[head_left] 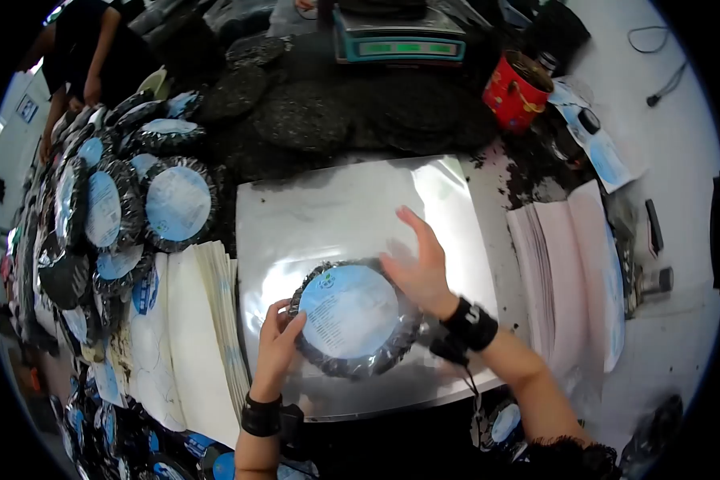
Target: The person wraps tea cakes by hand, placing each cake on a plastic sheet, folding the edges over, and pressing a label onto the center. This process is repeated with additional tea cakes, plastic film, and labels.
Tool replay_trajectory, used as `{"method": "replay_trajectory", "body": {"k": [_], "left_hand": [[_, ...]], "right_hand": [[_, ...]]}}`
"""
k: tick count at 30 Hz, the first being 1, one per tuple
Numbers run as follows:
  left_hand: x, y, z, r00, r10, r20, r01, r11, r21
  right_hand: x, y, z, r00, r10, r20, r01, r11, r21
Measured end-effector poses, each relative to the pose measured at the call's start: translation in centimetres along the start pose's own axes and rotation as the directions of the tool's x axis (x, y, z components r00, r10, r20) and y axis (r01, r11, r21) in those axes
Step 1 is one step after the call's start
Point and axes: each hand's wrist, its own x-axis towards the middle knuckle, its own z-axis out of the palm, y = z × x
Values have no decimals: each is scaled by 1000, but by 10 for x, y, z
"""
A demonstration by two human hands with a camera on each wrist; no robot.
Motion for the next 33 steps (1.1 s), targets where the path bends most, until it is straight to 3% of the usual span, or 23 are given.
{"method": "replay_trajectory", "body": {"k": [1,2,3,6,8,10,11,12,14,16,17,18,20,21,22,23,24,26,28,31,32,33], "left_hand": [[-2,-2,-18,998,-56,10,55,997,49],[3,1,-29,995,-102,20,99,990,100],[-3,18,-28,996,-93,16,92,995,34],[-17,35,-49,993,-63,-100,72,993,89],[-25,46,-71,982,65,-176,-53,996,69],[-29,51,-109,962,137,-238,-112,987,115],[-20,53,-132,924,157,-350,-130,987,99],[-6,62,-161,856,308,-416,-220,944,246],[19,120,-202,770,449,-453,-342,890,301],[29,204,-226,700,519,-491,-518,842,151],[28,221,-230,668,539,-514,-592,803,73],[29,211,-235,623,560,-546,-640,767,57],[11,171,-195,782,500,-371,-514,855,70],[1,137,-162,844,483,-233,-391,851,349],[2,88,-136,907,393,-154,-377,918,124],[-3,51,-103,938,334,-96,-311,930,198],[2,7,-81,953,299,-51,-291,948,128],[1,-24,-16,951,308,-36,-303,947,104],[0,-34,19,920,393,-20,-368,877,311],[9,-47,26,913,399,-91,-394,917,69],[12,-51,25,913,394,-105,-396,918,4],[23,-40,40,938,318,-140,-345,902,-261]], "right_hand": [[26,2,8,988,-156,-2,154,975,-158],[66,3,25,942,-319,105,335,885,-323],[109,15,47,874,-464,145,475,749,-462],[204,97,120,815,-572,91,508,631,-585],[219,113,136,842,-536,60,491,716,-497],[222,120,128,838,-541,74,509,726,-461],[225,122,122,826,-556,92,532,714,-455],[231,123,112,816,-567,110,548,700,-458],[240,109,90,805,-583,106,560,690,-459],[238,79,67,806,-587,79,552,696,-458],[224,68,58,800,-597,62,548,685,-480],[214,56,51,785,-618,43,552,667,-500],[183,25,25,776,-630,32,529,622,-578],[143,8,14,794,-605,51,496,597,-631],[97,3,9,801,-594,68,473,561,-679],[40,-10,5,860,-497,114,437,604,-667],[-13,-37,1,917,-336,217,394,672,-627],[-94,-33,17,890,-133,435,420,611,-672],[-88,-64,-6,890,-111,443,317,848,-425],[-39,-46,-51,979,-131,154,165,958,-233],[-17,-13,-54,987,-132,91,152,951,-268],[1,-1,-49,997,52,63,-50,998,-28]]}}
